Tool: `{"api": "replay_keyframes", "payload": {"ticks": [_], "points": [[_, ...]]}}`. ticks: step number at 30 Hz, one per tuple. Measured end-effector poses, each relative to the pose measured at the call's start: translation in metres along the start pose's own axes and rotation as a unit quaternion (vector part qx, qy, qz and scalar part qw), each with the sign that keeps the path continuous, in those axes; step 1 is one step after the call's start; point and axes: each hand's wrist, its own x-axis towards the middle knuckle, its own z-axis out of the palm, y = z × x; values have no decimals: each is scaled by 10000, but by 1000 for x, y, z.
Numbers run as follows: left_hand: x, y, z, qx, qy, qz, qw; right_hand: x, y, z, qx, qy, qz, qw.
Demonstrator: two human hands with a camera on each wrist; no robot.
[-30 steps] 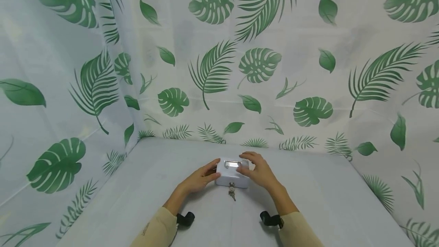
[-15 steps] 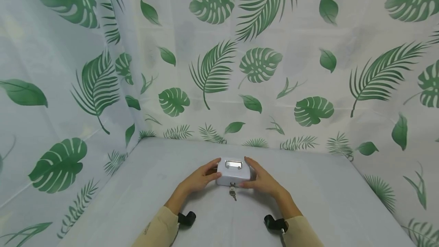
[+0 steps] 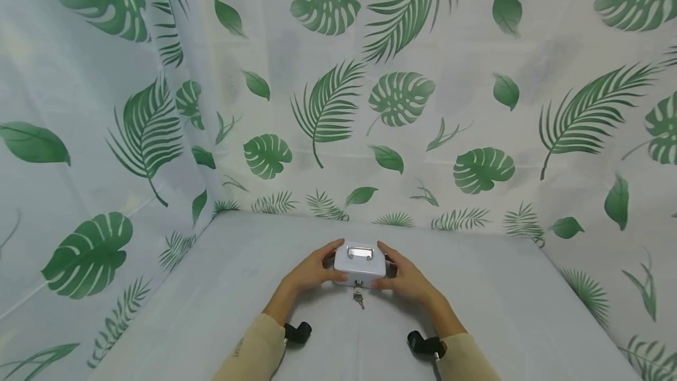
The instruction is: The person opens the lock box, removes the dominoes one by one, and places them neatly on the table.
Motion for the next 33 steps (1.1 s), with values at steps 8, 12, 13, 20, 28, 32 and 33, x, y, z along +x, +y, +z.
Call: {"api": "replay_keyframes", "payload": {"ticks": [8, 12, 13, 20, 28, 32, 33], "points": [[5, -2, -4, -261, 54, 206, 9994, 2, -1, -2, 33, 66, -21, 10000], [2, -5, -5, -315, -41, 261, 9992, 0, 1, -1, 83, 41, 22, 10000], [1, -6, -6, -342, -61, 283, 9990, 0, 1, -1, 83, 39, 12, 10000], [-3, -12, -8, -399, -214, 368, 9983, -4, 7, -3, 308, -126, -156, 9993], [-3, -13, -9, -466, -304, 351, 9978, -5, 16, -8, 693, -334, -375, 9963], [-3, -13, -9, -472, -307, 328, 9979, -6, 16, -10, 720, -332, -415, 9960], [-3, -13, -8, -481, -310, 323, 9978, -7, 16, -10, 762, -341, -415, 9956]]}}
